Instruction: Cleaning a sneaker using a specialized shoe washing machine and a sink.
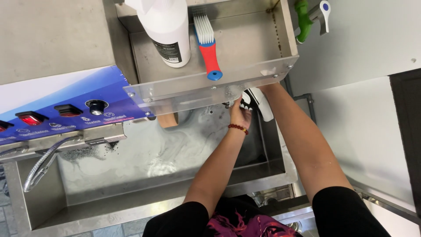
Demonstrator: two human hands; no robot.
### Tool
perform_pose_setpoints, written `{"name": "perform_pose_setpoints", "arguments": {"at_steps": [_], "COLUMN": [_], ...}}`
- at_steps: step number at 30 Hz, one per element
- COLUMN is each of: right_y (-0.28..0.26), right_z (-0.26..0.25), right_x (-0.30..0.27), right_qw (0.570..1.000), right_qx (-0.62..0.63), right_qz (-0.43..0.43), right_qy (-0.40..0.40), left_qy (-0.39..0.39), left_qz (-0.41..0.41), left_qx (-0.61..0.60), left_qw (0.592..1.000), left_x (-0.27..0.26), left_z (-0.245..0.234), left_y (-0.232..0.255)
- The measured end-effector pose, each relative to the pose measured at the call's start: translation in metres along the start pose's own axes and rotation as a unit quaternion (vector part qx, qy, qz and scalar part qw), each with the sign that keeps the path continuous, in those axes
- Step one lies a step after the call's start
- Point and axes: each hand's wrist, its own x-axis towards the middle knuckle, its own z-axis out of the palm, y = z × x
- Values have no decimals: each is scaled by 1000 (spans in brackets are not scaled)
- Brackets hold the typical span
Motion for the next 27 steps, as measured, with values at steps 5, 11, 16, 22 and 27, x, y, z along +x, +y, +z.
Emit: {"name": "perform_pose_setpoints", "arguments": {"at_steps": [5,11,16,22,27], "right_y": [-7,-27,-29,-25,-27], "right_z": [-7,-12,3,12,3], "right_x": [-10,-10,4,12,5], "right_qw": [1000,998,995,988,982], "right_qx": [-20,-42,-58,-87,-116], "right_qz": [7,-1,-1,-3,1], "right_qy": [-18,-51,-84,-127,-152], "left_qy": [-27,-68,-67,-75,-29], "left_qz": [-44,-35,-18,-12,-37], "left_qx": [-43,-141,-167,-196,-101], "left_qw": [998,987,984,978,994], "left_x": [-12,-11,-13,-3,-6], "left_z": [5,6,-2,-19,-16], "left_y": [4,15,29,24,7]}}
